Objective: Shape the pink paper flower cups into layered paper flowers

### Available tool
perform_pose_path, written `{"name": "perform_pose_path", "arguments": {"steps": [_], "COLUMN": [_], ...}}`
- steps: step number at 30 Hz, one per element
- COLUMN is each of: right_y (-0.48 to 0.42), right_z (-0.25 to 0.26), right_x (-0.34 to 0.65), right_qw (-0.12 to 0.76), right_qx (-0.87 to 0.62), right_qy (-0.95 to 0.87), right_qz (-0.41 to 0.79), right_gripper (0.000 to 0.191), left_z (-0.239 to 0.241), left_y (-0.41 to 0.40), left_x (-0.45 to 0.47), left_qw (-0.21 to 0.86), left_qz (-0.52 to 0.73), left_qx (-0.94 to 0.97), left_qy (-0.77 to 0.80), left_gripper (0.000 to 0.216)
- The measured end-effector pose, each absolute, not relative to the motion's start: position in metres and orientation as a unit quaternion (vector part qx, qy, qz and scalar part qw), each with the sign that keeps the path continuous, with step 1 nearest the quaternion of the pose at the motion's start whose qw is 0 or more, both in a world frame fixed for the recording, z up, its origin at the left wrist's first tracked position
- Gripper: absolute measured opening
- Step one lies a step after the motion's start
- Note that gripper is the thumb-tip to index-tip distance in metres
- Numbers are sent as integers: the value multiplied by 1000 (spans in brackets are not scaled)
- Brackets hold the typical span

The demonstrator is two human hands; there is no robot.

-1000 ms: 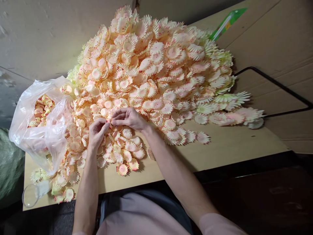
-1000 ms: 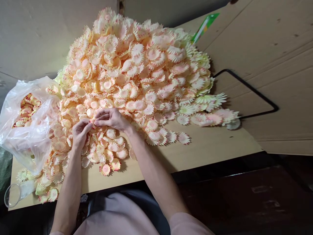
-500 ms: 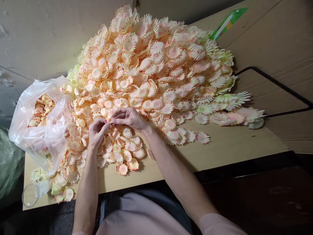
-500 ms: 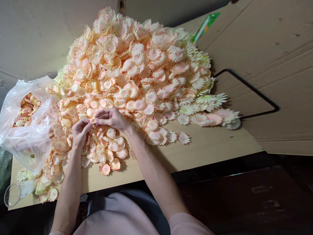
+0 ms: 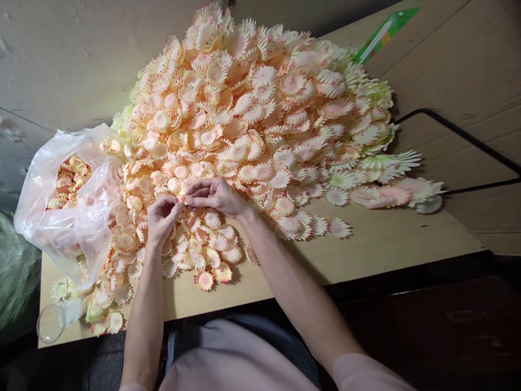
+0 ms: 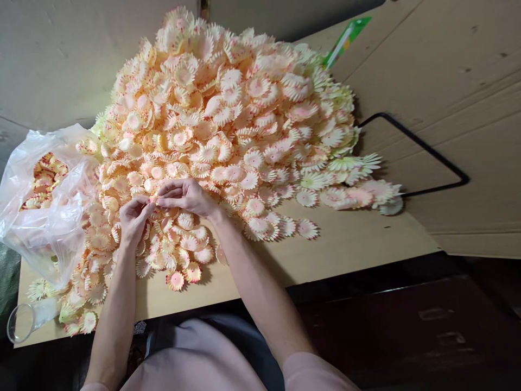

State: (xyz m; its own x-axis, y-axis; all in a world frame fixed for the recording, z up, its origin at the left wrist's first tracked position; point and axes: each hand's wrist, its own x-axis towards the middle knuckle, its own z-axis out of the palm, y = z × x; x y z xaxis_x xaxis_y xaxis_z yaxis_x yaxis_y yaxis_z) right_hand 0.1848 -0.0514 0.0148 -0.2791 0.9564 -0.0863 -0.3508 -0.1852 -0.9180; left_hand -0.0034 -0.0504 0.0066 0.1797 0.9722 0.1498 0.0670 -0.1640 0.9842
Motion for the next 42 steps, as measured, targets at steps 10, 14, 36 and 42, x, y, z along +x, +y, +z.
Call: {"name": "perform_pose_path", "arguments": {"steps": [10,14,36,42], "right_y": [-51,-50,-50,-49], "right_z": [10,9,8,6], "right_x": [185,185,183,184], "right_qw": [483,482,495,494], "right_qx": [-348,-347,-338,-336], "right_qy": [-424,-422,-430,-440], "right_qz": [682,685,676,671], "right_gripper": [33,34,28,30], "left_z": [7,8,10,10], "left_y": [-50,-51,-51,-51], "left_x": [-3,-2,-1,-2], "left_qw": [477,480,497,504], "left_qz": [474,475,469,463], "left_qx": [598,597,593,595], "left_qy": [436,433,426,421], "left_gripper": [28,27,29,29]}}
